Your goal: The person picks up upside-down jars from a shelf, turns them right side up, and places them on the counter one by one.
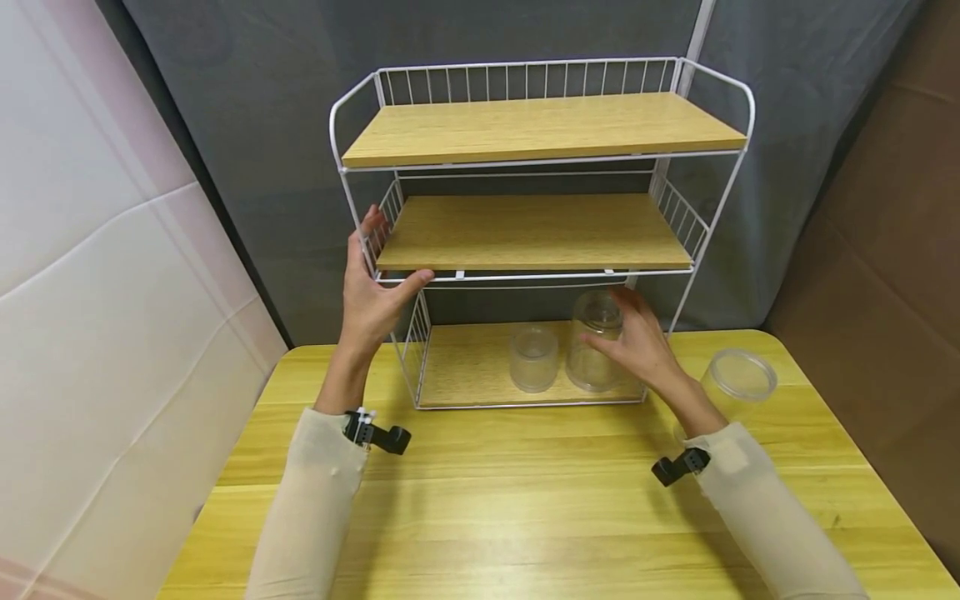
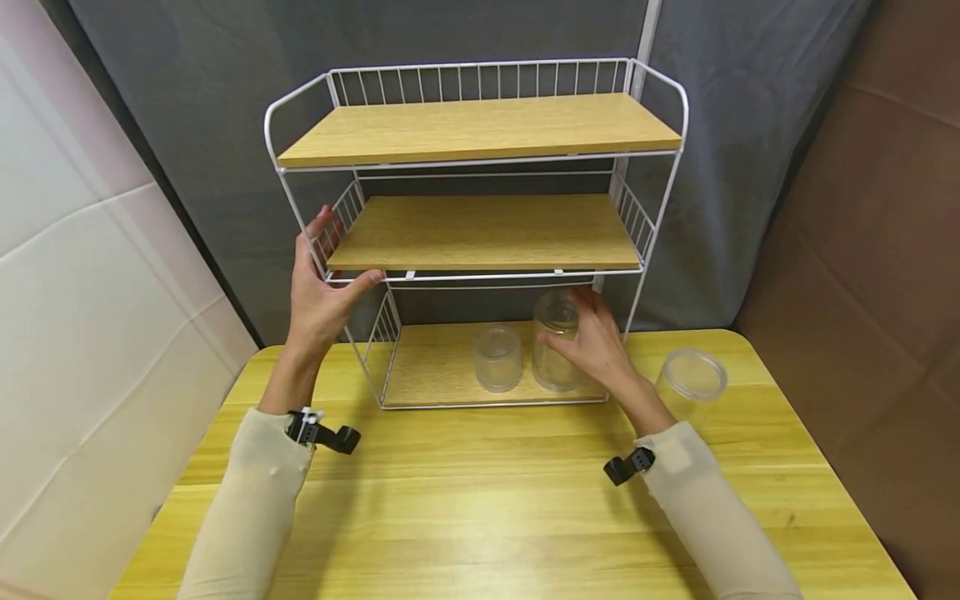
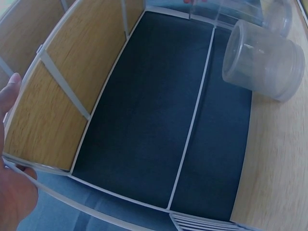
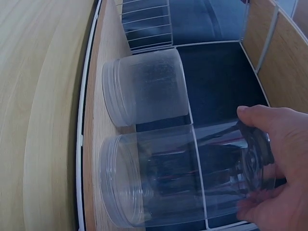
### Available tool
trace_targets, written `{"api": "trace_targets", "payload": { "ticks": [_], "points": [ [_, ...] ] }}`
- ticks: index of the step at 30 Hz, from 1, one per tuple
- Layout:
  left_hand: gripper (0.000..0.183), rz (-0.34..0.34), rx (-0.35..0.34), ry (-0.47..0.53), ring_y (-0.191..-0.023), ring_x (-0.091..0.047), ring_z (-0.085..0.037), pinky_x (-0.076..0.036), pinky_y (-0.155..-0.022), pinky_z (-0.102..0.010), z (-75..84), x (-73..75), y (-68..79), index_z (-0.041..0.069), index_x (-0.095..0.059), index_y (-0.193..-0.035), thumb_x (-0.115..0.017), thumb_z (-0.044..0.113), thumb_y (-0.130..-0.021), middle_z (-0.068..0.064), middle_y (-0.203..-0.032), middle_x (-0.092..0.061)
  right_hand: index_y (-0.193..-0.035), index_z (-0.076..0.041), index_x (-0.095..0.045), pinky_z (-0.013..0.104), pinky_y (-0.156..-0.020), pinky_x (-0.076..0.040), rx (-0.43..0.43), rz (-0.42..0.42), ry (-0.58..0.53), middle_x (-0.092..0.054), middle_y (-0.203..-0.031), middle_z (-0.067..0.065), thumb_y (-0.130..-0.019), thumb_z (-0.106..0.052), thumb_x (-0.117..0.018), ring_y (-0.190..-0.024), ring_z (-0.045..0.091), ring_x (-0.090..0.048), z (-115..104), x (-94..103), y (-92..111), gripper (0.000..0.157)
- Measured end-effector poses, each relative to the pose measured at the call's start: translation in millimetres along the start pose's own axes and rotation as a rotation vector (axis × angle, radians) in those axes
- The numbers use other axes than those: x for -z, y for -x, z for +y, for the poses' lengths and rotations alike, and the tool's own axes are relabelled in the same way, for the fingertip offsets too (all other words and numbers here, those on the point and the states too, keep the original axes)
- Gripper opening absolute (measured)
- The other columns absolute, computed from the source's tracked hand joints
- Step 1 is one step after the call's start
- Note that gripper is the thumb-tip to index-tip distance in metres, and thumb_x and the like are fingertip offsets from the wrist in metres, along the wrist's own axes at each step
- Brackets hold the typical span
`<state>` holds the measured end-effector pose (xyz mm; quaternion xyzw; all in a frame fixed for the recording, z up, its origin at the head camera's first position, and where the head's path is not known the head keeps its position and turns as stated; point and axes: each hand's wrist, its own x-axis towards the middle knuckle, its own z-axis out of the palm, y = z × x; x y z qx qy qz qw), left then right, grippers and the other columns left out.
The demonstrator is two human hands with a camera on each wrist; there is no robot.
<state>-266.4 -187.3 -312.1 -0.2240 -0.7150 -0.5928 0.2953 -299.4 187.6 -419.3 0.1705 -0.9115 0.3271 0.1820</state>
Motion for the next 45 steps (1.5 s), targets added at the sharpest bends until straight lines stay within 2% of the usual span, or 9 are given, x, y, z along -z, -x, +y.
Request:
{"api": "trace_targets", "payload": {
  "ticks": [8,20,26,29,32,34,38,41,45],
  "points": [
    [0.096,-0.003,0.008,0.001,-0.159,-0.027,-0.035,-0.022,-0.131,-0.047,-0.5,-0.9,1.3,-0.008,-0.025,-0.162,-0.082,-0.01,-0.085,-0.024,-0.171,-0.027,-0.147,0.008,-0.053,0.064,-0.114,-0.043,-0.014,0.019,0.027,-0.051,-0.149,0.034,-0.083,-0.033,-0.09,-0.137,0.052,-0.05,-4,1.0,2,0.084],
    [0.097,0.01,-0.033,0.016,-0.159,-0.026,-0.038,-0.022,-0.131,-0.049,-0.7,-3.6,3.3,-0.009,-0.024,-0.162,-0.084,-0.007,-0.085,-0.027,-0.17,-0.025,-0.145,0.01,-0.055,0.064,-0.117,-0.04,0.059,0.06,0.062,-0.054,-0.147,0.034,-0.079,-0.03,-0.092,-0.137,0.052,-0.049,-14,6.9,12,0.085],
    [0.096,0.021,0.026,0.053,-0.158,-0.028,-0.037,-0.031,-0.127,-0.047,-3.0,-3.2,5.9,-0.001,-0.025,-0.165,-0.08,-0.011,-0.086,-0.022,-0.171,-0.027,-0.144,0.009,-0.056,0.065,-0.114,-0.041,0.088,0.067,0.061,-0.054,-0.146,0.033,-0.077,-0.029,-0.093,-0.135,0.053,-0.05,-23,9.5,25,0.085],
    [0.095,0.029,0.06,0.072,-0.157,-0.029,-0.035,-0.037,-0.121,-0.043,-4.5,-2.6,7.3,0.001,-0.025,-0.166,-0.077,-0.013,-0.087,-0.019,-0.172,-0.027,-0.143,0.008,-0.057,0.067,-0.111,-0.043,0.105,0.073,0.054,-0.054,-0.145,0.033,-0.076,-0.03,-0.094,-0.132,0.053,-0.052,-27,10.7,31,0.085],
    [0.096,0.029,0.068,0.079,-0.158,-0.028,-0.035,-0.037,-0.115,-0.038,-10.0,-1.7,7.0,0.002,-0.023,-0.167,-0.076,-0.013,-0.088,-0.018,-0.172,-0.028,-0.144,0.008,-0.056,0.067,-0.111,-0.042,0.109,0.066,0.043,-0.053,-0.146,0.032,-0.077,-0.031,-0.094,-0.133,0.052,-0.051,-30,12.9,37,0.086],
    [0.097,0.028,0.062,0.084,-0.158,-0.027,-0.035,-0.036,-0.112,-0.037,-16.8,-1.0,6.6,0.003,-0.021,-0.168,-0.075,-0.013,-0.089,-0.015,-0.172,-0.027,-0.145,0.008,-0.055,0.068,-0.111,-0.042,0.108,0.058,0.035,-0.052,-0.148,0.031,-0.077,-0.032,-0.094,-0.133,0.052,-0.05,-33,14.9,40,0.088],
    [0.097,0.049,0.018,0.079,-0.159,-0.025,-0.035,-0.028,-0.127,-0.041,-27.4,0.3,9.5,0.002,-0.02,-0.168,-0.074,-0.015,-0.089,-0.014,-0.173,-0.026,-0.148,0.007,-0.053,0.067,-0.113,-0.041,0.093,0.034,0.016,-0.05,-0.151,0.029,-0.078,-0.034,-0.094,-0.137,0.05,-0.048,-40,19.9,47,0.091],
    [0.095,0.091,-0.01,0.048,-0.16,-0.026,-0.029,-0.021,-0.132,-0.042,-24.0,0.9,17.3,0.003,-0.022,-0.167,-0.075,-0.013,-0.09,-0.012,-0.172,-0.028,-0.15,0.006,-0.052,0.067,-0.114,-0.04,0.069,0.012,-0.023,-0.049,-0.154,0.027,-0.078,-0.033,-0.094,-0.141,0.049,-0.047,-45,24.6,52,0.093],
    [0.095,0.147,-0.058,-0.004,-0.159,-0.028,-0.021,-0.02,-0.132,-0.038,-12.3,1.8,32.1,0.005,-0.024,-0.167,-0.079,-0.005,-0.09,-0.008,-0.171,-0.032,-0.153,0.003,-0.052,0.067,-0.117,-0.038,0.025,-0.018,-0.102,-0.048,-0.157,0.023,-0.079,-0.031,-0.094,-0.144,0.047,-0.046,-50,31.6,58,0.092]
  ]
}}
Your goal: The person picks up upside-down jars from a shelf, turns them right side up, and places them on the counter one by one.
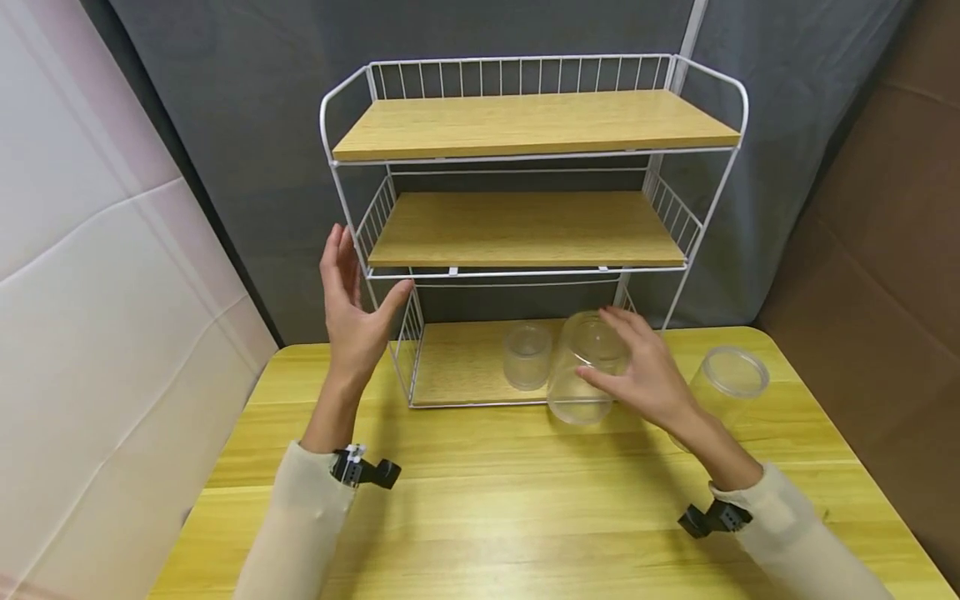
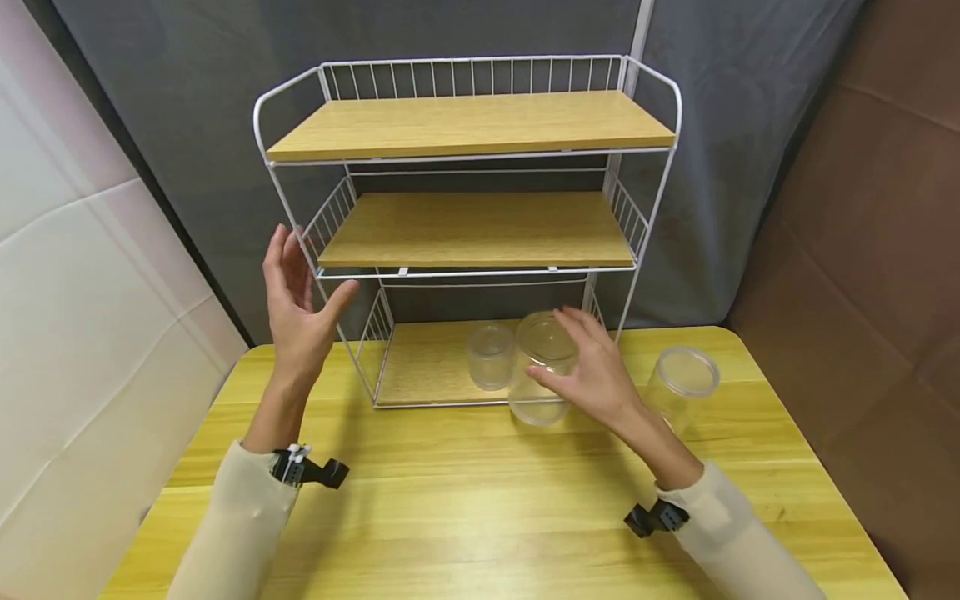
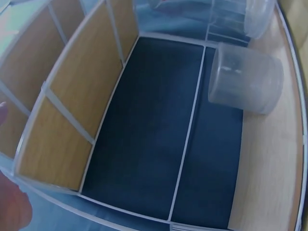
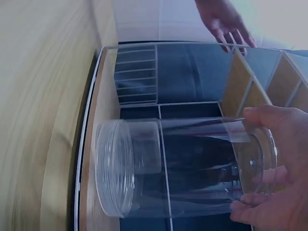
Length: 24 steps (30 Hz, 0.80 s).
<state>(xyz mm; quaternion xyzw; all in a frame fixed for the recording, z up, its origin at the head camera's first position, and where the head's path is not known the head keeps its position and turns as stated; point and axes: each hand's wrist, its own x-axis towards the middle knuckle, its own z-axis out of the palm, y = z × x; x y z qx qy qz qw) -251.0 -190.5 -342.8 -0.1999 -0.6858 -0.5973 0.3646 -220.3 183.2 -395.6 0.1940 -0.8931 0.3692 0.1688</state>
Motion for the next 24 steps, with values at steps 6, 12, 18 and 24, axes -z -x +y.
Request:
{"api": "trace_targets", "payload": {
  "ticks": [6,12,18,24],
  "points": [
    [0.091,0.035,-0.119,-0.001,-0.158,-0.031,-0.026,-0.02,-0.132,-0.044,15.2,-1.5,22.2,-0.003,-0.029,-0.163,-0.082,0.004,-0.09,-0.016,-0.168,-0.035,-0.155,-0.005,-0.053,0.07,-0.119,-0.033,-0.071,-0.024,-0.093,-0.048,-0.16,0.018,-0.084,-0.032,-0.091,-0.149,0.045,-0.041,-6,9.3,9,0.085],
    [0.087,0.017,-0.225,0.033,-0.152,-0.039,-0.037,-0.025,-0.13,-0.051,21.3,-12.4,50.9,-0.014,-0.035,-0.154,-0.083,0.029,-0.094,-0.026,-0.158,-0.044,-0.155,-0.01,-0.054,0.055,-0.12,-0.04,-0.096,-0.019,-0.216,-0.049,-0.16,0.013,-0.088,-0.028,-0.088,-0.15,0.037,-0.042,-6,11.5,16,0.078],
    [0.095,-0.164,-0.15,0.051,-0.155,-0.035,-0.033,-0.024,-0.131,-0.047,21.6,-30.4,84.8,-0.008,-0.034,-0.158,-0.081,0.043,-0.094,-0.028,-0.161,-0.041,-0.156,-0.009,-0.053,0.014,-0.112,-0.041,-0.114,-0.011,-0.414,-0.05,-0.159,0.011,-0.092,-0.015,-0.082,-0.147,0.032,-0.047,-6,11.5,21,0.071],
    [0.104,-0.335,-0.029,0.009,-0.157,-0.032,-0.032,-0.023,-0.131,-0.04,17.5,-43.8,106.4,0.005,-0.03,-0.165,-0.08,0.057,-0.09,-0.018,-0.168,-0.036,-0.156,-0.004,-0.051,0.015,-0.11,-0.045,-0.092,0.01,-0.557,-0.048,-0.159,0.015,-0.094,-0.004,-0.077,-0.143,0.034,-0.05,-14,10.7,22,0.067]
  ]
}}
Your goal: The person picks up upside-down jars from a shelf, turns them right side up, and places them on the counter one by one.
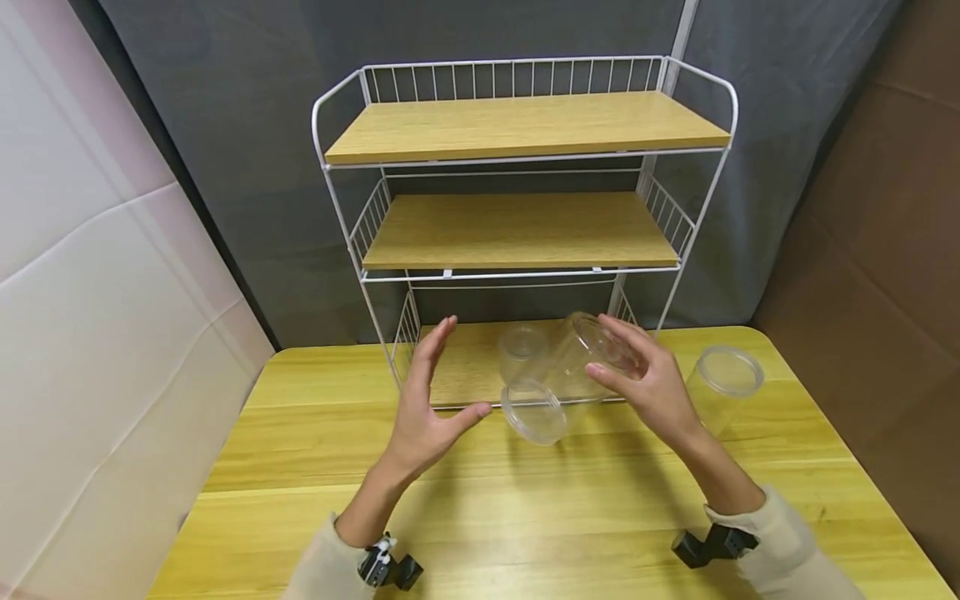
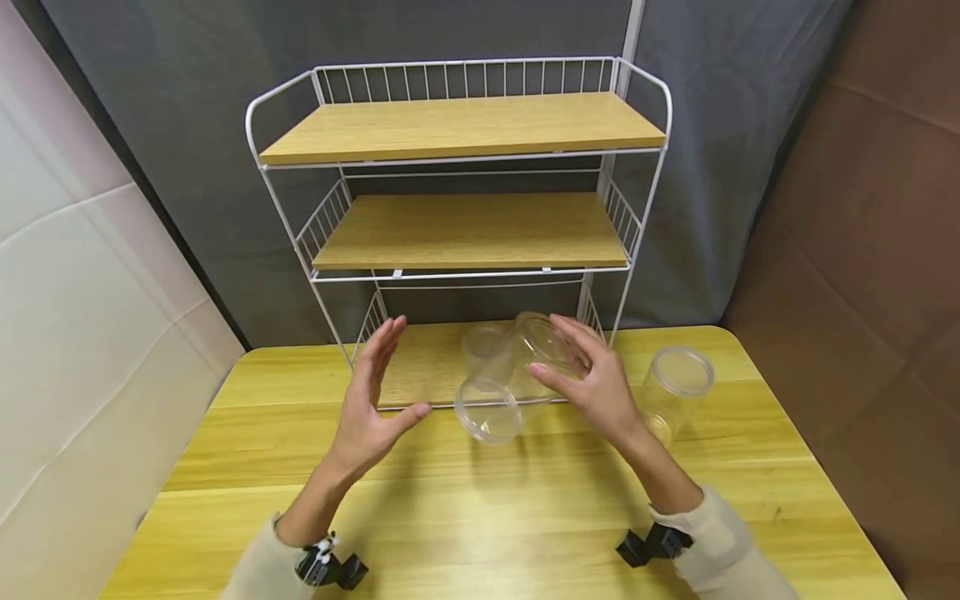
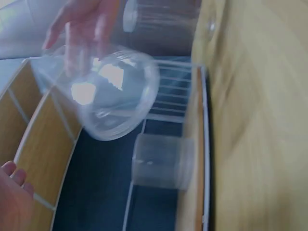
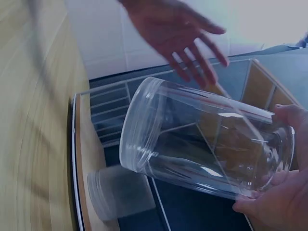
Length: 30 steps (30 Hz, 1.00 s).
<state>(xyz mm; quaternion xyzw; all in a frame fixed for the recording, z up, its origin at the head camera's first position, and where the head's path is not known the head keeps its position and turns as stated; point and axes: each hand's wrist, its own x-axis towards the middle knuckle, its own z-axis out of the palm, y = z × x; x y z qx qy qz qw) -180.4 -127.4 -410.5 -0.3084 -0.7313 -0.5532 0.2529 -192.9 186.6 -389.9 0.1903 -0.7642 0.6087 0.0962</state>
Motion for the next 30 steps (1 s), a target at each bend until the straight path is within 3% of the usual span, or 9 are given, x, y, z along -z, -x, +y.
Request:
{"api": "trace_targets", "payload": {
  "ticks": [5,11,14,18,23,27,30],
  "points": [
    [0.111,-0.087,0.087,0.026,-0.157,-0.031,-0.035,-0.023,-0.131,-0.04,-4.2,-12.9,11.1,0.01,-0.029,-0.166,-0.085,0.059,-0.084,-0.009,-0.171,-0.033,-0.156,0.002,-0.048,0.017,-0.105,-0.05,0.003,0.039,-0.153,-0.048,-0.157,0.024,-0.096,0.003,-0.068,-0.134,0.021,-0.057,-7,-5.9,3,0.064],
    [0.119,-0.134,0.136,0.051,-0.157,-0.031,-0.035,-0.025,-0.13,-0.038,-6.9,-26.2,19.0,0.009,-0.027,-0.167,-0.097,0.042,-0.076,-0.008,-0.172,-0.032,-0.157,0.014,-0.035,0.022,-0.113,-0.045,0.009,0.062,-0.426,-0.039,-0.161,0.03,-0.1,0.009,-0.055,-0.138,0.01,-0.055,-11,-14.8,4,0.061],
    [0.122,-0.13,0.142,0.076,-0.157,-0.031,-0.036,-0.025,-0.13,-0.036,-7.0,-30.4,20.6,0.007,-0.026,-0.167,-0.099,0.038,-0.074,-0.01,-0.172,-0.031,-0.158,0.015,-0.031,0.025,-0.114,-0.045,-0.021,0.081,-0.539,-0.039,-0.159,0.028,-0.102,0.005,-0.052,-0.135,0.012,-0.059,-13,-18.7,5,0.06],
    [0.123,-0.101,0.166,0.133,-0.158,-0.03,-0.033,-0.024,-0.13,-0.036,-5.3,-34.4,22.5,0.009,-0.024,-0.168,-0.095,0.048,-0.075,-0.009,-0.172,-0.031,-0.159,0.015,-0.029,0.029,-0.116,-0.044,-0.053,0.114,-0.644,-0.04,-0.158,0.028,-0.105,-0.001,-0.051,-0.135,0.019,-0.061,-13,-23.0,6,0.06],
    [0.122,-0.046,0.177,0.198,-0.157,-0.032,-0.033,-0.027,-0.129,-0.041,-3.6,-39.4,23.7,0.014,-0.025,-0.168,-0.092,0.055,-0.075,-0.012,-0.171,-0.031,-0.159,0.013,-0.03,0.025,-0.109,-0.051,-0.092,0.156,-0.694,-0.056,-0.145,0.015,-0.108,-0.005,-0.052,-0.125,0.017,-0.064,-12,-29.2,6,0.059],
    [0.118,-0.012,0.159,0.232,-0.154,-0.035,-0.04,-0.032,-0.126,-0.043,-3.2,-41.5,24.5,0.011,-0.026,-0.167,-0.099,0.029,-0.075,-0.02,-0.169,-0.032,-0.159,0.012,-0.03,0.026,-0.109,-0.052,-0.135,0.172,-0.711,-0.062,-0.14,0.007,-0.109,-0.011,-0.054,-0.122,0.016,-0.065,-9,-34.6,7,0.06],
    [0.116,0.002,0.151,0.251,-0.151,-0.036,-0.045,-0.034,-0.125,-0.042,-3.0,-40.5,24.8,0.01,-0.027,-0.166,-0.096,0.003,-0.072,-0.021,-0.167,-0.033,-0.161,0.011,-0.026,0.034,-0.117,-0.045,-0.166,0.15,-0.716,-0.052,-0.153,0.015,-0.111,-0.016,-0.054,-0.132,0.022,-0.062,-5,-37.2,9,0.063]
  ]
}}
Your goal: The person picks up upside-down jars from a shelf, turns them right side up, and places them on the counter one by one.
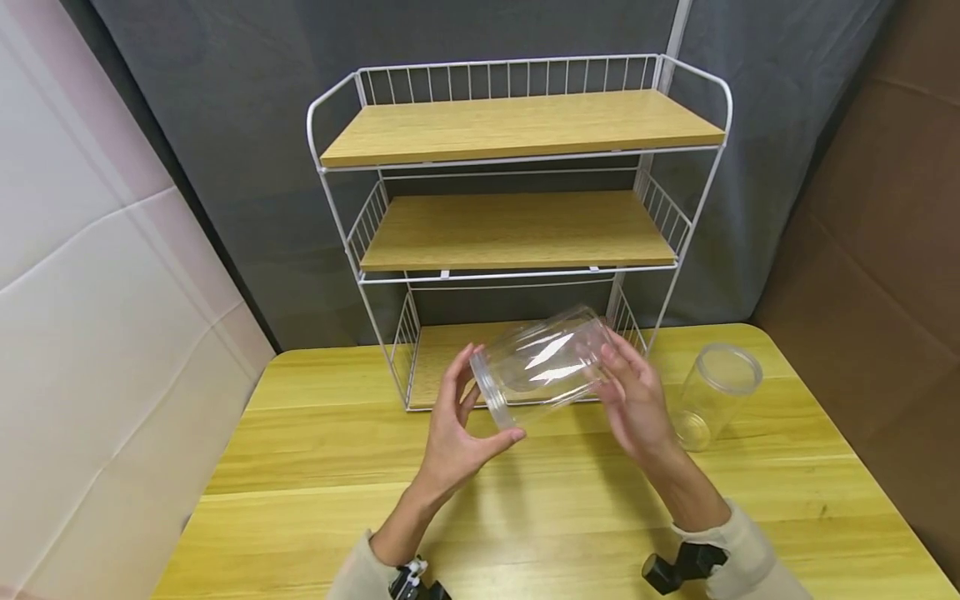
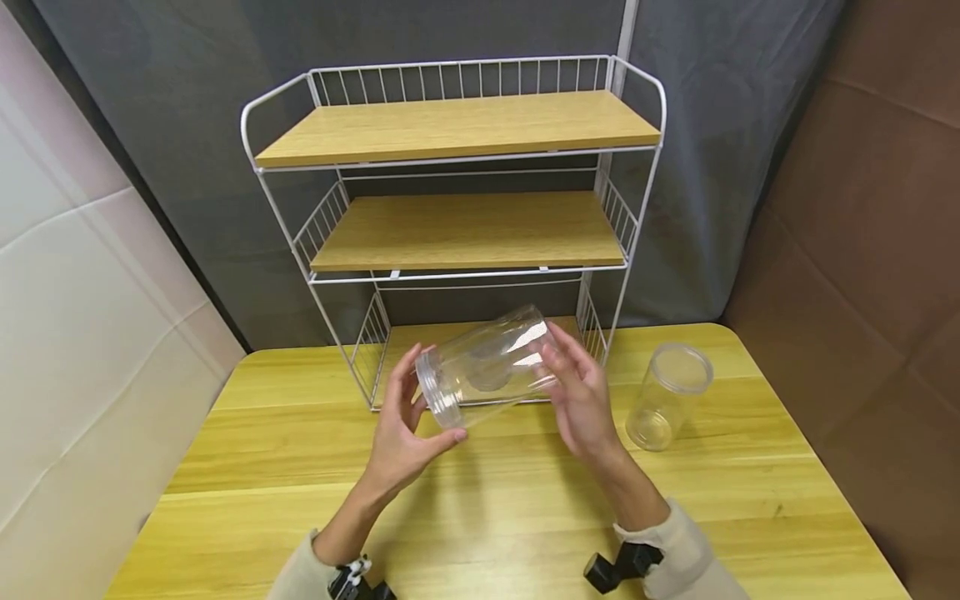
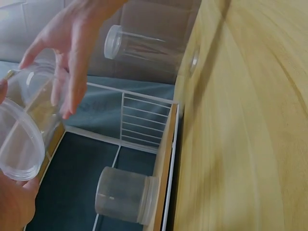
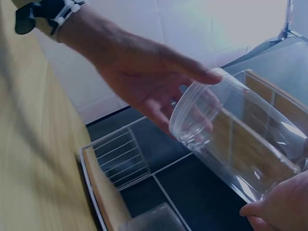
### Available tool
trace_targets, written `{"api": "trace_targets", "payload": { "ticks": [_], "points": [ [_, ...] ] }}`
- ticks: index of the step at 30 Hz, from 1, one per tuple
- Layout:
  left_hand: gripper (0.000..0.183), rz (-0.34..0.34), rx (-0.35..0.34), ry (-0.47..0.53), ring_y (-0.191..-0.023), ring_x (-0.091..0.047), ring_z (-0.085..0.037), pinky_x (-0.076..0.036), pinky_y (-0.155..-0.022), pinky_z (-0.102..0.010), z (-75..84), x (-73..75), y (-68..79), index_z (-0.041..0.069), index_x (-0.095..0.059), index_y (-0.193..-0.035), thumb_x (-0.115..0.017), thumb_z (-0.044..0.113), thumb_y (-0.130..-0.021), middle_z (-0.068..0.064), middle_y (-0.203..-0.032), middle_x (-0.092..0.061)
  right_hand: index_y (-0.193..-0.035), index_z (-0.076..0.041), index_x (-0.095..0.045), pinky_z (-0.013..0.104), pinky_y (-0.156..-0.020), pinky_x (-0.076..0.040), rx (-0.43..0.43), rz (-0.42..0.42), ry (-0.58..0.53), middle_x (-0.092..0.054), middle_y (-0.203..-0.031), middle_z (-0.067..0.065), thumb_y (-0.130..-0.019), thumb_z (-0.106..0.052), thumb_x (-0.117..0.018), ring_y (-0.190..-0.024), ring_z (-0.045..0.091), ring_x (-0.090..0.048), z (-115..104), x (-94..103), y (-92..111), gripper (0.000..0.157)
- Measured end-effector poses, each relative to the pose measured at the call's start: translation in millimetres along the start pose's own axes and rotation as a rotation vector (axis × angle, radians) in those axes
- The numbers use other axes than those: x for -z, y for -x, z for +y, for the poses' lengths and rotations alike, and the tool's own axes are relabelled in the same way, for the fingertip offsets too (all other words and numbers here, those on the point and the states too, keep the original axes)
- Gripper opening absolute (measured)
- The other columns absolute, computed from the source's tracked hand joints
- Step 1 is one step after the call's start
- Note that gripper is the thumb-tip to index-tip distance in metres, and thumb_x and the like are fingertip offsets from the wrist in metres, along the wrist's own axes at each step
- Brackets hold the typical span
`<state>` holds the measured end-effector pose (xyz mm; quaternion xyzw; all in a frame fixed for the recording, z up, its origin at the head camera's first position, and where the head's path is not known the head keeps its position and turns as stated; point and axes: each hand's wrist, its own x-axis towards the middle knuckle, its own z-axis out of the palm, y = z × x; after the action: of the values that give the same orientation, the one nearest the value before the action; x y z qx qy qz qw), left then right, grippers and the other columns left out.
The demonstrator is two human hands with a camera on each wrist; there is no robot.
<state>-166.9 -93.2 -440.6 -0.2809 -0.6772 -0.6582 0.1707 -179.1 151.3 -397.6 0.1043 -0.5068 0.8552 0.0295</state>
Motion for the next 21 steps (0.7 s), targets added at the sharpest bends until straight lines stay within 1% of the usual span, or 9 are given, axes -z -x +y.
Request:
{"api": "trace_targets", "payload": {
  "ticks": [2,4,6,8,10,12,16,19,21],
  "points": [
    [0.116,0.007,0.004,0.002,-0.15,-0.037,-0.047,-0.035,-0.124,-0.041,0.4,1.5,-0.1,0.01,-0.029,-0.166,-0.093,-0.006,-0.07,-0.018,-0.167,-0.034,-0.162,0.01,-0.024,0.037,-0.117,-0.044,-0.026,-0.011,0.007,-0.042,-0.16,0.023,-0.111,-0.018,-0.054,-0.136,0.024,-0.06,3,1.1,1,0.065],
    [0.115,0.01,0.008,0.0,-0.148,-0.037,-0.049,-0.036,-0.124,-0.04,1.2,3.8,-0.3,0.009,-0.03,-0.165,-0.091,-0.009,-0.07,-0.017,-0.166,-0.035,-0.162,0.01,-0.023,0.037,-0.116,-0.045,-0.048,-0.029,0.025,-0.037,-0.161,0.027,-0.112,-0.018,-0.052,-0.136,0.023,-0.06,5,3.0,2,0.065],
    [0.113,0.01,0.018,-0.004,-0.147,-0.039,-0.048,-0.038,-0.123,-0.039,2.0,6.4,-0.6,0.01,-0.032,-0.165,-0.091,-0.01,-0.07,-0.016,-0.165,-0.037,-0.161,0.012,-0.022,0.036,-0.114,-0.048,-0.063,-0.045,0.045,-0.04,-0.159,0.023,-0.112,-0.016,-0.049,-0.134,0.021,-0.061,8,5.3,3,0.063],
    [0.111,0.006,0.03,-0.018,-0.145,-0.041,-0.047,-0.04,-0.122,-0.037,3.5,9.6,-1.2,0.01,-0.034,-0.164,-0.091,-0.01,-0.071,-0.015,-0.163,-0.039,-0.158,0.017,-0.024,0.036,-0.112,-0.05,-0.067,-0.059,0.065,-0.047,-0.153,0.015,-0.111,-0.013,-0.047,-0.13,0.018,-0.063,10,7.4,3,0.06],
    [0.11,-0.003,0.049,-0.03,-0.144,-0.042,-0.043,-0.04,-0.121,-0.036,6.0,13.3,-1.8,0.011,-0.035,-0.164,-0.09,-0.01,-0.071,-0.014,-0.162,-0.041,-0.156,0.018,-0.026,0.037,-0.112,-0.051,-0.068,-0.076,0.084,-0.051,-0.147,0.006,-0.11,-0.01,-0.046,-0.129,0.017,-0.063,11,9.4,3,0.058],
    [0.109,-0.013,0.059,-0.051,-0.143,-0.044,-0.04,-0.041,-0.12,-0.034,8.2,17.5,-2.7,0.011,-0.036,-0.164,-0.091,-0.009,-0.072,-0.016,-0.161,-0.042,-0.156,0.018,-0.028,0.036,-0.111,-0.052,-0.07,-0.09,0.115,-0.052,-0.144,0.007,-0.109,-0.007,-0.046,-0.127,0.017,-0.063,11,11.7,3,0.056],
    [0.107,-0.037,0.058,-0.089,-0.136,-0.049,-0.034,-0.045,-0.117,-0.034,11.6,25.0,-5.5,0.01,-0.038,-0.163,-0.092,-0.006,-0.071,-0.017,-0.156,-0.044,-0.161,0.01,-0.03,0.025,-0.109,-0.052,-0.048,-0.111,0.265,-0.046,-0.151,0.019,-0.106,0.0,-0.052,-0.131,0.016,-0.057,9,18.4,2,0.06],
    [0.107,-0.05,0.071,-0.125,-0.132,-0.052,-0.032,-0.046,-0.116,-0.038,12.6,29.5,-7.1,0.011,-0.039,-0.163,-0.093,-0.003,-0.072,-0.016,-0.155,-0.045,-0.16,0.008,-0.035,0.018,-0.107,-0.049,0.021,-0.119,0.417,-0.044,-0.156,0.025,-0.103,0.003,-0.058,-0.136,0.02,-0.052,6,23.0,2,0.062],
    [0.106,-0.054,0.092,-0.158,-0.133,-0.051,-0.032,-0.046,-0.117,-0.041,13.2,32.3,-7.3,0.013,-0.04,-0.163,-0.093,0.0,-0.072,-0.014,-0.154,-0.046,-0.159,0.007,-0.037,0.018,-0.108,-0.049,0.074,-0.117,0.495,-0.044,-0.158,0.026,-0.101,0.003,-0.062,-0.14,0.023,-0.05,2,24.7,3,0.063]
  ]
}}
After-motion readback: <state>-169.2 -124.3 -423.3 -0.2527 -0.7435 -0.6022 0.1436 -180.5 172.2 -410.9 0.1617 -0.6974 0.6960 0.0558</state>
